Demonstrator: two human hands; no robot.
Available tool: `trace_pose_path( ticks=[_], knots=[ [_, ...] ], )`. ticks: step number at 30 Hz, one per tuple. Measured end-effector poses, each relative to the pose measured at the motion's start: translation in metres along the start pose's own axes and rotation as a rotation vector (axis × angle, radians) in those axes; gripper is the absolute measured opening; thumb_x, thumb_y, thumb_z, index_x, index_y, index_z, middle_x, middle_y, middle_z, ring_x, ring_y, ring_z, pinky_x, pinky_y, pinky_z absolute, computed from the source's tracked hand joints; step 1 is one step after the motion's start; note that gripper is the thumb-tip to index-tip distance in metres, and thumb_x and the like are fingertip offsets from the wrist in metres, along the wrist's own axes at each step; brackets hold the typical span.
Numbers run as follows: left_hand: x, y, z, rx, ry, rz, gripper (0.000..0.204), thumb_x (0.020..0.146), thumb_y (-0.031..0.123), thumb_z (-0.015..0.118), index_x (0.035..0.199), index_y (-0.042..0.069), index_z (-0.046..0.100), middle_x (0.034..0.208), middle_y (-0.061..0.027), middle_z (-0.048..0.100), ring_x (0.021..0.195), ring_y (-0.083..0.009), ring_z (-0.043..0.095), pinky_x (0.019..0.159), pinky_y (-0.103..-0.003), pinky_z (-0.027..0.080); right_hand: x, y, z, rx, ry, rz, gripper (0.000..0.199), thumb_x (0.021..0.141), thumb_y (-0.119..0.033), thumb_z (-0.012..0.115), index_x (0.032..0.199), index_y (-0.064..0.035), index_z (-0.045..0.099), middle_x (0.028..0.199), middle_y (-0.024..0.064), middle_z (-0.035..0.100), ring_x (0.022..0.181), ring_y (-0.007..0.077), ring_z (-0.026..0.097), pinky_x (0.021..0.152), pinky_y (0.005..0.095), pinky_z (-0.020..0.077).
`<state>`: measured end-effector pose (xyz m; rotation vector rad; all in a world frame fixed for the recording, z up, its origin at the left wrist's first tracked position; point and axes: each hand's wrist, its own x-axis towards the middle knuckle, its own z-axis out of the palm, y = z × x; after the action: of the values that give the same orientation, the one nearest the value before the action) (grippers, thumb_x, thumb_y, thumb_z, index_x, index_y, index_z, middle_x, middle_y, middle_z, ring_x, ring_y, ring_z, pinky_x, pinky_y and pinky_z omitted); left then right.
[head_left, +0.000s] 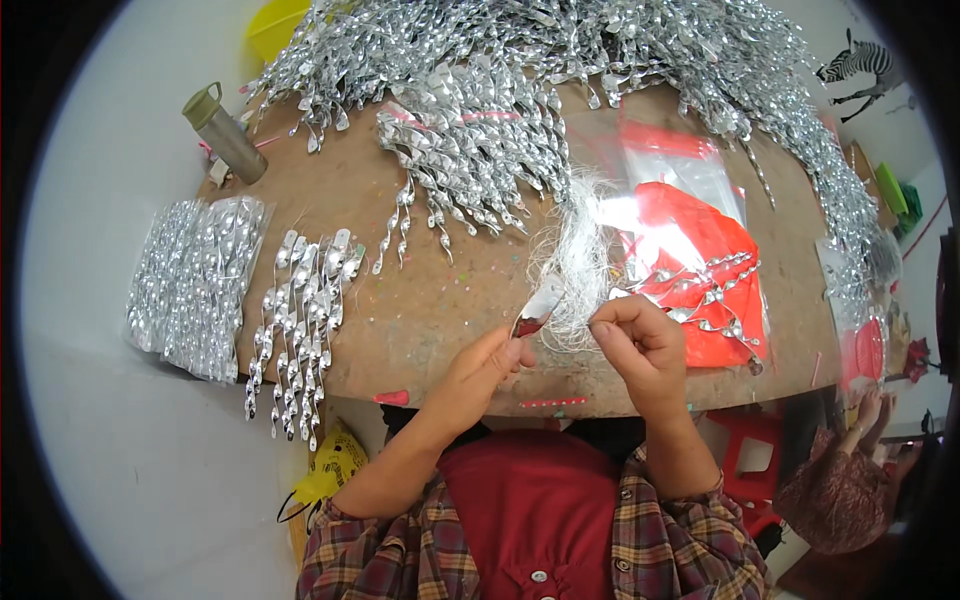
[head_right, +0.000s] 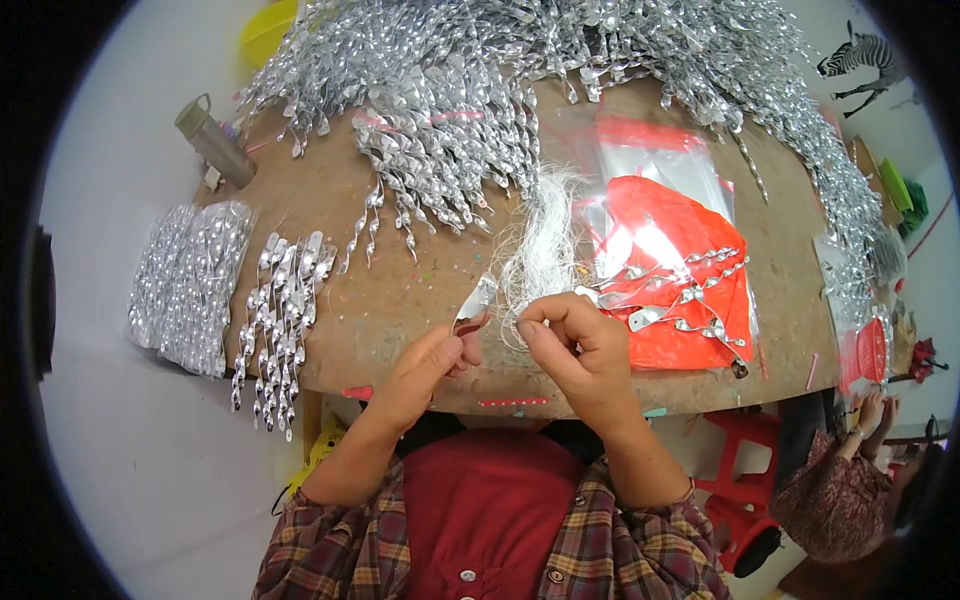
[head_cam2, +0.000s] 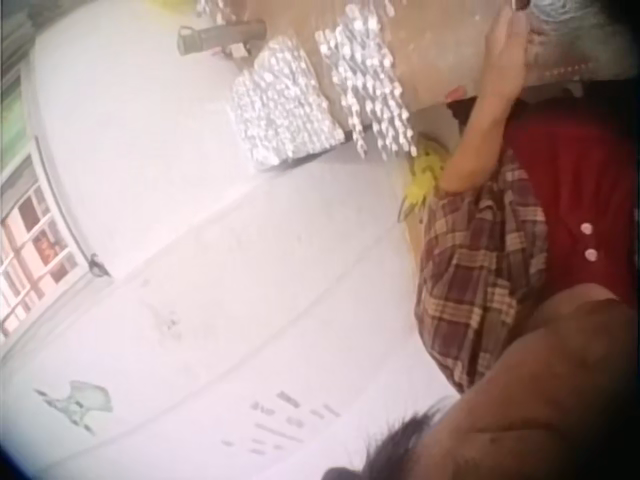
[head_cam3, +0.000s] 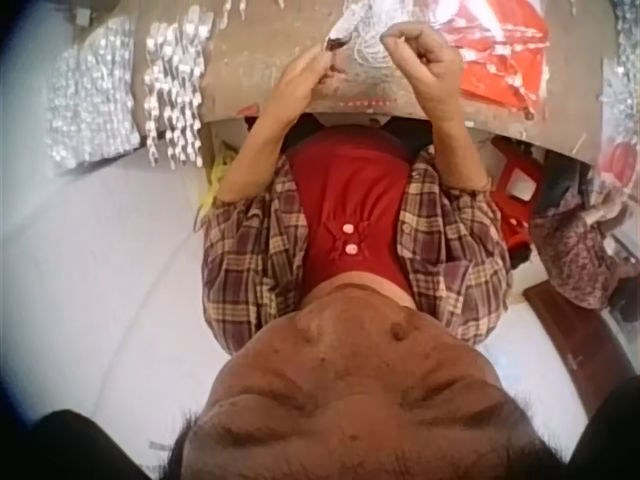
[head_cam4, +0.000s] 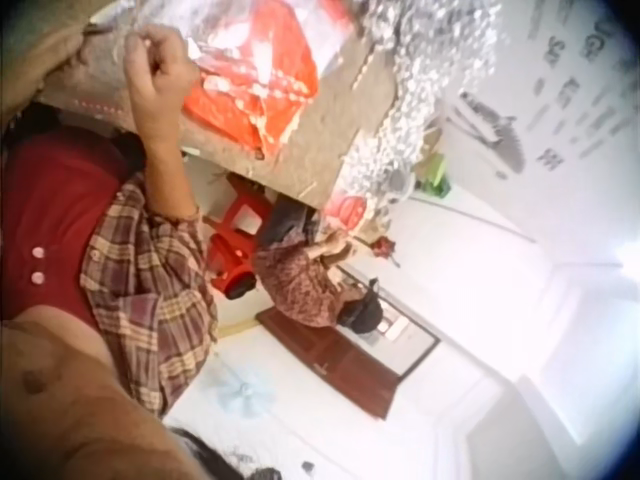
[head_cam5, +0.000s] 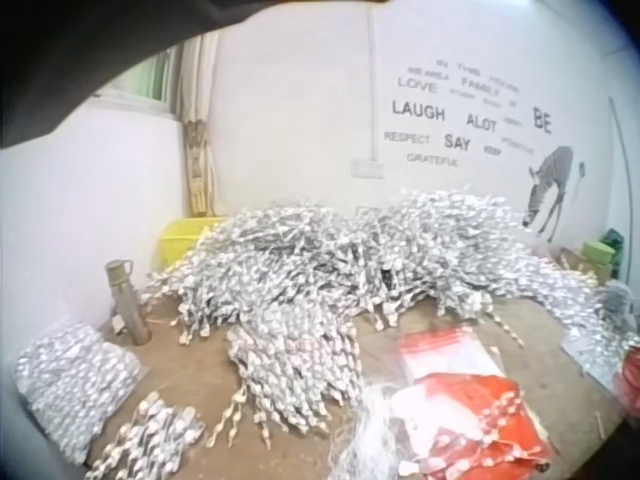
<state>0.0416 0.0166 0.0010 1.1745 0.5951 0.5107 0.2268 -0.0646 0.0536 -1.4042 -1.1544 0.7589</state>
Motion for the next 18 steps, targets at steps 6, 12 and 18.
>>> trace_pose_path(
  ticks=[6,12,18],
  knots=[
    [-0.01,0.0,0.007,0.055,0.009,0.047,0.035,0.088,0.015,0.056,0.118,-0.001,0.048,0.093,-0.0018,0.054,0.084,-0.0092,0.051,0.074,-0.024,0.043,0.002,-0.008,0.005,0.109,0.024,0.016,0.004,0.083,-0.001,0.058,0.087,-0.0013,0.059,0.062,-0.0079,0.047,0.052,-0.0022,0.035,0.046,0.0157,0.0242],
    [-0.013,0.007,0.015,-0.015,0.049,0.081,0.037,0.086,0.005,0.057,0.12,-0.002,0.046,0.094,-0.0027,0.053,0.086,-0.0087,0.052,0.076,-0.023,0.045,0.004,0.005,0.007,-0.003,0.02,-0.067,0.004,0.084,0.002,0.055,0.087,0.0004,0.057,0.062,-0.0078,0.046,0.052,-0.0028,0.034,0.046,0.0151,0.0223],
    [-0.015,0.01,0.013,-0.054,0.04,0.041,0.039,0.086,0.004,0.057,0.122,-0.002,0.045,0.092,-0.0029,0.053,0.08,-0.0079,0.052,0.072,-0.021,0.046,0.004,0.012,0.007,-0.054,0.037,-0.055,0.003,0.084,0.001,0.055,0.086,-0.0001,0.057,0.062,-0.0084,0.045,0.052,-0.0028,0.033,0.046,0.0155,0.022]
  ],
)
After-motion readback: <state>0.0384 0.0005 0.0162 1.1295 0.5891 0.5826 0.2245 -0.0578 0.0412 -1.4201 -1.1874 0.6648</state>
